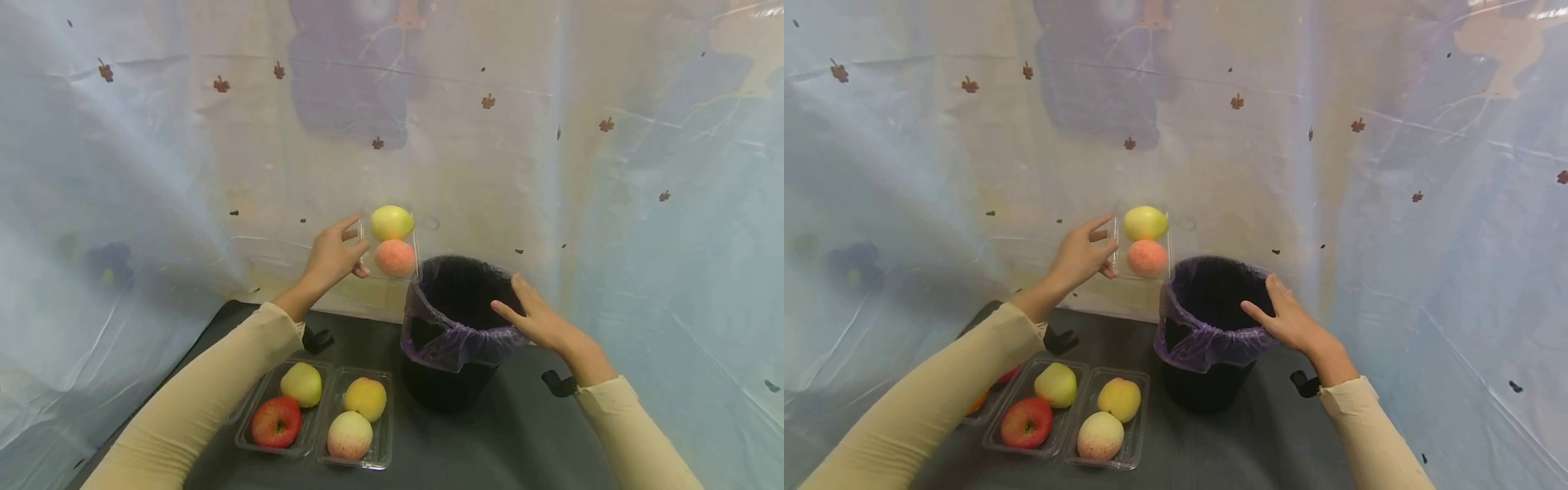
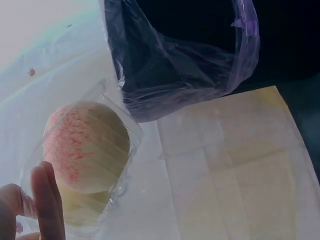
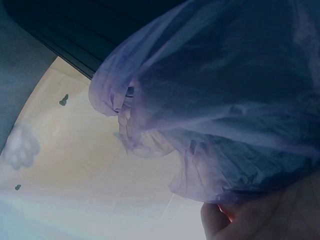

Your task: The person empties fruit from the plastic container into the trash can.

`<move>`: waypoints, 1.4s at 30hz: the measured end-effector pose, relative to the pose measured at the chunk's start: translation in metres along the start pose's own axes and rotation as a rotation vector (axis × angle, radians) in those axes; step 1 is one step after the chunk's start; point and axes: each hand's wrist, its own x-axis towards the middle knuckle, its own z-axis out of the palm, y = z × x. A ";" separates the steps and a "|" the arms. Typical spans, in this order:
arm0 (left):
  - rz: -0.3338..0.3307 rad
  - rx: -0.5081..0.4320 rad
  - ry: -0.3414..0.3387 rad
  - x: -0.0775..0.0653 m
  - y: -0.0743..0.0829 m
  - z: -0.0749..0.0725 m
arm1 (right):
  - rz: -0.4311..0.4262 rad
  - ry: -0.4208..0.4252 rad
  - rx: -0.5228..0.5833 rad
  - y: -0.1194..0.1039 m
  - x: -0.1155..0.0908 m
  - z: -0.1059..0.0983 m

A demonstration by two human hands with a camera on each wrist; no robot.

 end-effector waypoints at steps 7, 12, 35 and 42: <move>0.007 0.025 0.033 0.005 -0.002 0.009 | 0.003 -0.002 0.003 -0.001 -0.001 0.001; 0.017 0.053 0.040 0.008 -0.003 0.013 | 0.002 0.000 0.014 -0.002 -0.002 0.001; 0.193 0.183 0.146 0.019 0.006 0.032 | -0.003 0.014 -0.012 0.000 0.000 0.000; 0.222 0.168 0.155 0.023 0.008 0.039 | -0.008 0.015 -0.004 -0.001 -0.001 0.000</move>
